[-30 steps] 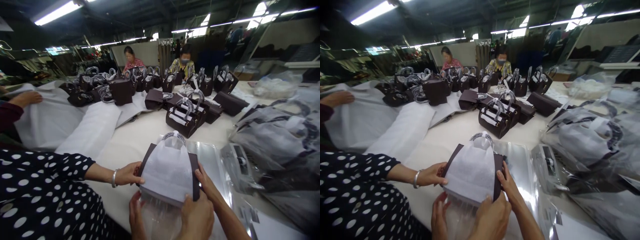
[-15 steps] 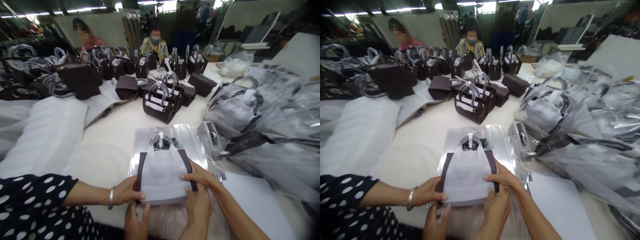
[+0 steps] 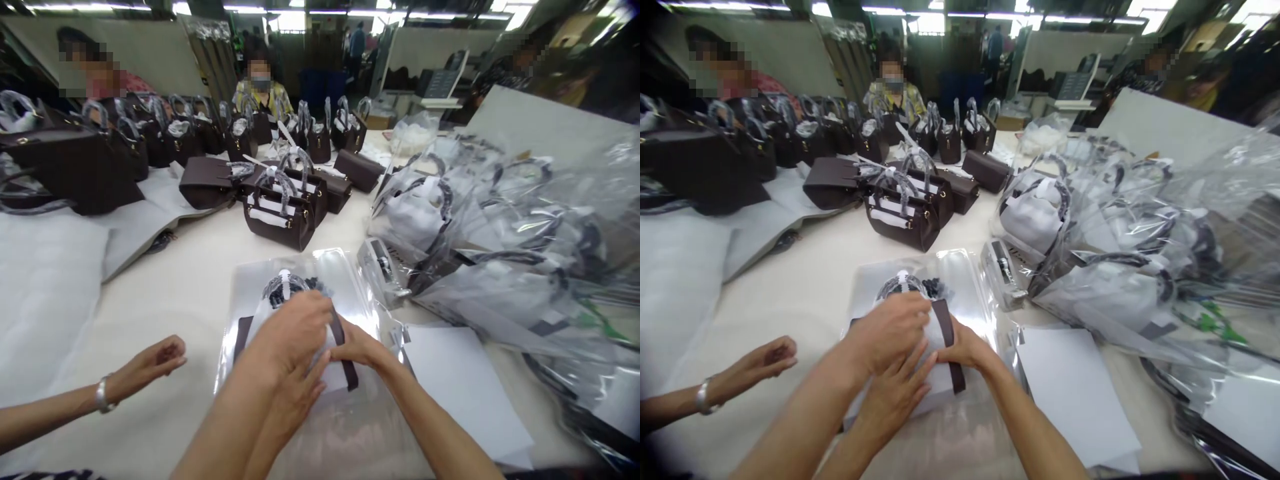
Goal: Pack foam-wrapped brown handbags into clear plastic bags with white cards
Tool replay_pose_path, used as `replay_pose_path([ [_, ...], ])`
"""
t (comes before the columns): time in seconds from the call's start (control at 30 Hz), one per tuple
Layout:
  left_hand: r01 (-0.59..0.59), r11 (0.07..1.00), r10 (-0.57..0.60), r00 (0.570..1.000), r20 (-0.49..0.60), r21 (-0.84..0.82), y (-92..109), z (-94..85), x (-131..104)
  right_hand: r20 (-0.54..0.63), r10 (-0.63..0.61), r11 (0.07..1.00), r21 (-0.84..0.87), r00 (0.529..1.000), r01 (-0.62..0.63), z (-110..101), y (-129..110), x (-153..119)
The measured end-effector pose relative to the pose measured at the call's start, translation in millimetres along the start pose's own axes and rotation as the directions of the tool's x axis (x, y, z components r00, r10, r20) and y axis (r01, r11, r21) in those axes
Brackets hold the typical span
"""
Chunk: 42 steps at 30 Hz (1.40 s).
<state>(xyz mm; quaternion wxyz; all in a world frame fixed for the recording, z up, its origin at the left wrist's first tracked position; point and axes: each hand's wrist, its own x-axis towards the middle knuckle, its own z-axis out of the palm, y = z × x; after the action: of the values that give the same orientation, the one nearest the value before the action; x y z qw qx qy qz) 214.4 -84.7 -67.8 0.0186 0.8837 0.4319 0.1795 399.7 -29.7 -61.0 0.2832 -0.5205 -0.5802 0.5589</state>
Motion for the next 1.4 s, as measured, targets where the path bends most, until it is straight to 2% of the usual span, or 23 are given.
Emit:
replay_pose_path([
  [0.1, -0.131, 0.978, 0.136, 0.991, -0.016, 0.161, -6.2, -7.1, -0.1, 0.021, 0.02, 0.999, -0.025, 1.0, -0.019, -5.3, 2.1, -7.6],
  [0.17, -0.156, 0.968, 0.164, 0.986, -0.025, 0.198, -7.5, -9.2, -0.6, -0.115, 0.084, 0.995, -0.042, 0.99, -0.089, -22.8, 4.7, -14.8],
  [0.23, -0.146, 0.975, 0.158, 0.986, -0.061, 0.167, -6.8, -8.2, -0.3, -0.362, 0.115, 0.987, -0.064, 0.925, -0.147, -54.1, 7.9, -21.2],
  [0.3, -0.133, 0.981, 0.145, 0.986, -0.085, 0.139, -6.4, -6.1, -0.2, -0.567, 0.099, 0.975, -0.108, 0.818, -0.193, -93.7, 11.6, -23.6],
  [0.33, -0.131, 0.983, 0.144, 0.986, -0.089, 0.132, -6.9, -5.5, -0.6, -0.618, 0.093, 0.967, -0.13, 0.781, -0.218, -113.2, 13.8, -22.7],
  [0.4, -0.178, 0.975, 0.187, 0.98, -0.062, 0.131, -9.9, -5.8, -2.7, -0.656, 0.113, 0.948, -0.154, 0.746, -0.278, -145.4, 18.9, -16.6],
  [0.5, -0.33, 0.936, 0.329, 0.944, 0.031, 0.121, -17.3, -8.3, -7.7, -0.645, 0.206, 0.918, -0.133, 0.736, -0.373, -168.9, 28.0, -0.9],
  [0.57, -0.393, 0.913, 0.39, 0.919, 0.053, 0.105, -21.5, -8.9, -10.2, -0.613, 0.291, 0.9, -0.085, 0.735, -0.427, -172.4, 33.2, 10.7],
  [0.7, -0.394, 0.917, 0.392, 0.919, 0.045, 0.064, -22.4, -4.6, -10.5, -0.514, 0.471, 0.847, 0.037, 0.717, -0.53, -174.8, 34.2, 30.8],
  [0.83, -0.292, 0.953, 0.282, 0.953, -0.113, -0.084, -16.0, 1.9, -8.6, -0.428, 0.583, 0.794, 0.117, 0.691, -0.597, -183.3, 22.7, 37.1],
  [0.9, -0.249, 0.958, 0.228, 0.962, -0.149, -0.145, -13.8, 3.8, -8.3, -0.408, 0.582, 0.803, 0.151, 0.703, -0.577, -186.3, 15.8, 29.2],
  [0.97, -0.243, 0.955, 0.222, 0.966, -0.133, -0.168, -13.5, 5.1, -8.5, -0.405, 0.557, 0.827, 0.19, 0.725, -0.529, -186.5, 11.4, 13.7],
  [1.1, -0.236, 0.954, 0.218, 0.97, -0.113, -0.188, -15.1, 7.7, -9.7, -0.398, 0.543, 0.84, 0.262, 0.739, -0.476, -178.9, 16.8, -21.0],
  [1.23, -0.224, 0.955, 0.202, 0.971, -0.126, -0.197, -13.9, 6.7, -7.3, -0.403, 0.597, 0.802, 0.309, 0.694, -0.511, -168.4, 37.4, -34.7],
  [1.4, -0.285, 0.954, 0.271, 0.953, -0.132, -0.097, -11.1, -2.3, 1.5, -0.422, 0.634, 0.771, 0.285, 0.648, -0.569, -158.2, 56.8, -32.0],
])
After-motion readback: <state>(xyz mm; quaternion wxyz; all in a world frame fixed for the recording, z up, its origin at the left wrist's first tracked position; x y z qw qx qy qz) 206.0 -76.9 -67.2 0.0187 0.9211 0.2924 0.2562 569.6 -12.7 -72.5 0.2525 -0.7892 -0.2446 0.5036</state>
